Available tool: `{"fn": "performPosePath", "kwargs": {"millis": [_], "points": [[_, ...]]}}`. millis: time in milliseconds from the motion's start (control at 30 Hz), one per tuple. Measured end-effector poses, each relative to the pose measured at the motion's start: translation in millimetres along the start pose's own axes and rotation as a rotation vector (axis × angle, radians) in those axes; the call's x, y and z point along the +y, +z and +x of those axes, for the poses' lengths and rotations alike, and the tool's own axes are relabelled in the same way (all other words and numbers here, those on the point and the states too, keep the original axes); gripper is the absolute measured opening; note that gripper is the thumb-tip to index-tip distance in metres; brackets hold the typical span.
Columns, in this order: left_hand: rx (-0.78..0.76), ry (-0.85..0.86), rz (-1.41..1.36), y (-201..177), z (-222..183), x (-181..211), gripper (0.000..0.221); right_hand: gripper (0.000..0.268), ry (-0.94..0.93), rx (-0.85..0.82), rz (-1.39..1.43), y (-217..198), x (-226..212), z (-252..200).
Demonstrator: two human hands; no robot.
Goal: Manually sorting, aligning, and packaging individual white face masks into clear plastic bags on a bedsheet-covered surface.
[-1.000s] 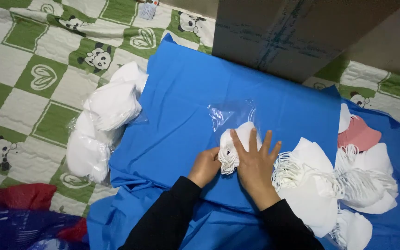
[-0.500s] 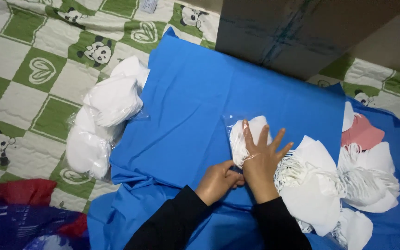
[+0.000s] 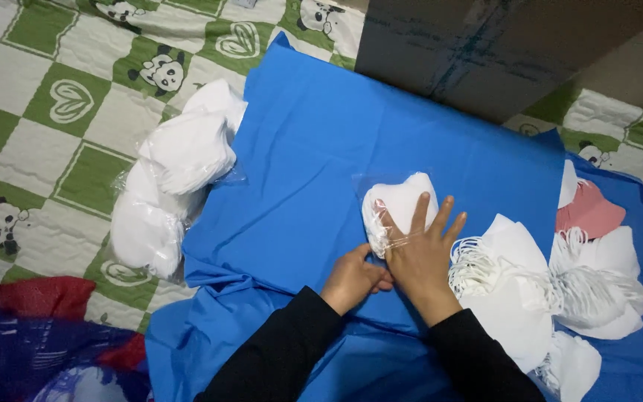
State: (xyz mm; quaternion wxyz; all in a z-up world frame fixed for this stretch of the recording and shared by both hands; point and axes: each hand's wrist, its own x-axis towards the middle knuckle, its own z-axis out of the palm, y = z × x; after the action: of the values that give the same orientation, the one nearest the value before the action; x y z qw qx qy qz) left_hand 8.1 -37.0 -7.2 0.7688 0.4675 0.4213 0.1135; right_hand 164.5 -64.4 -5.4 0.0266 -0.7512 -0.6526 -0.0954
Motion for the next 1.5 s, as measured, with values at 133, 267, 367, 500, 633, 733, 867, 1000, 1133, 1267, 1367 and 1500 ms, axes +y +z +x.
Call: {"fn": "performPosePath", "kwargs": {"millis": [133,267,367,500,633,733,867,1000,1133,1267,1367,1500], "points": [[-0.150,-0.021,-0.027,-0.7,-0.9,-8.0,0.059,0.090,0.070,-0.116,0.016,-12.0,-10.6,17.0],[-0.189,-0.043,-0.055,-13.9,3.5,-6.7,0.063,0.086,0.118,-0.256,-0.005,-20.1,-16.7,20.3],[-0.166,-0.040,0.078,-24.7,-1.9,7.5,0.062,0.068,0.070,-0.135,-0.005,-36.7,-16.4,0.8],[0.152,0.095,0.661,-30.0,-21.0,37.3,0.077,0.063,-0.199,0.077,0.033,-46.8,0.4,-43.8],[0.594,0.605,0.989,-26.0,-30.2,49.4,0.069,0.060,-0.248,-0.022,0.290,-63.0,13.5,-69.8],[0.468,0.840,0.975,-16.5,-30.5,64.3,0.048,0.043,-0.138,0.088,0.503,-72.3,14.0,-75.8],[0.346,0.945,1.075,-10.8,-16.4,55.8,0.021,0.048,-0.059,0.080,0.477,-56.7,20.3,-73.3],[0.313,0.821,1.248,-20.7,-0.7,32.0,0.009,0.065,-0.135,-0.063,0.443,-44.2,25.4,-67.5],[0.108,0.843,1.285,-39.3,-5.2,35.1,0.047,0.072,-0.186,-0.102,0.434,-41.4,29.9,-68.1],[0.026,0.834,1.296,-36.5,-19.4,45.7,0.065,0.072,-0.191,-0.104,0.336,-36.1,31.4,-66.9],[0.202,0.970,1.333,-23.8,-25.5,41.1,0.036,0.066,-0.172,-0.077,0.350,-35.5,30.1,-65.6],[0.355,1.033,1.554,-21.0,-25.1,29.6,0.033,0.038,-0.131,0.067,0.394,-41.5,28.1,-59.2]]}}
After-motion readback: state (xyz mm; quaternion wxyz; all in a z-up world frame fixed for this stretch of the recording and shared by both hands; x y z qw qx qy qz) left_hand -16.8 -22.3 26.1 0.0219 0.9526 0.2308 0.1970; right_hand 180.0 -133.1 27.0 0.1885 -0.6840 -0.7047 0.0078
